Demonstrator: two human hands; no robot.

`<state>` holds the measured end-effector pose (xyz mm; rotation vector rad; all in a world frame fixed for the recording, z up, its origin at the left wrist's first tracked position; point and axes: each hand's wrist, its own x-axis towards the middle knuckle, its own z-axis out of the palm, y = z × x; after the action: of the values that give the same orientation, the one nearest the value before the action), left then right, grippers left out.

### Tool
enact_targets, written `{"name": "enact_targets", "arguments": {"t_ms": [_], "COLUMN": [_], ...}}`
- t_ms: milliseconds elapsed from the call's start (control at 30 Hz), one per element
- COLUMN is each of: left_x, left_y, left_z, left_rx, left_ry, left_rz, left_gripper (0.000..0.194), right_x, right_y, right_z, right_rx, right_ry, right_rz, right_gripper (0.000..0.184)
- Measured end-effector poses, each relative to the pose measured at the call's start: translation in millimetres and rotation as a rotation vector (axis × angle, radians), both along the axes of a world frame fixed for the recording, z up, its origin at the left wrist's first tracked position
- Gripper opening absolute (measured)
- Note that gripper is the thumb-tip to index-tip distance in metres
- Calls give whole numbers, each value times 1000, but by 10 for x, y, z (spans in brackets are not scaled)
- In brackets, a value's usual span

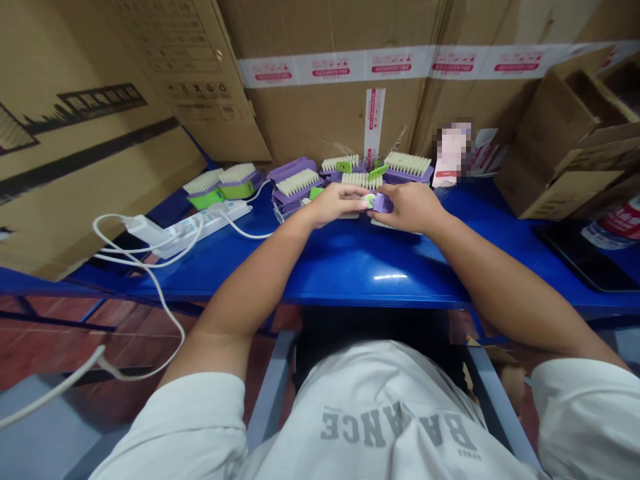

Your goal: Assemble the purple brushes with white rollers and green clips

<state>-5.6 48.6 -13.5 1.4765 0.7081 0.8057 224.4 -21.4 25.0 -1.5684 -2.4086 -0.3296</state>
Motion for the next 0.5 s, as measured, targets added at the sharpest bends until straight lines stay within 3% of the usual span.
{"name": "enact_targets", "arguments": {"t_ms": [500], "left_x": [9], "left_y": [-11], "left_z": [2], "left_rx": [46], "left_ry": [33], "left_rz": [25], "left_gripper": [49], "right_x": [4], "right_y": [7], "right_z": [-19], "right_rx": [27], "right_ry": [9], "right_rz": [-3], "right_gripper": [55]}}
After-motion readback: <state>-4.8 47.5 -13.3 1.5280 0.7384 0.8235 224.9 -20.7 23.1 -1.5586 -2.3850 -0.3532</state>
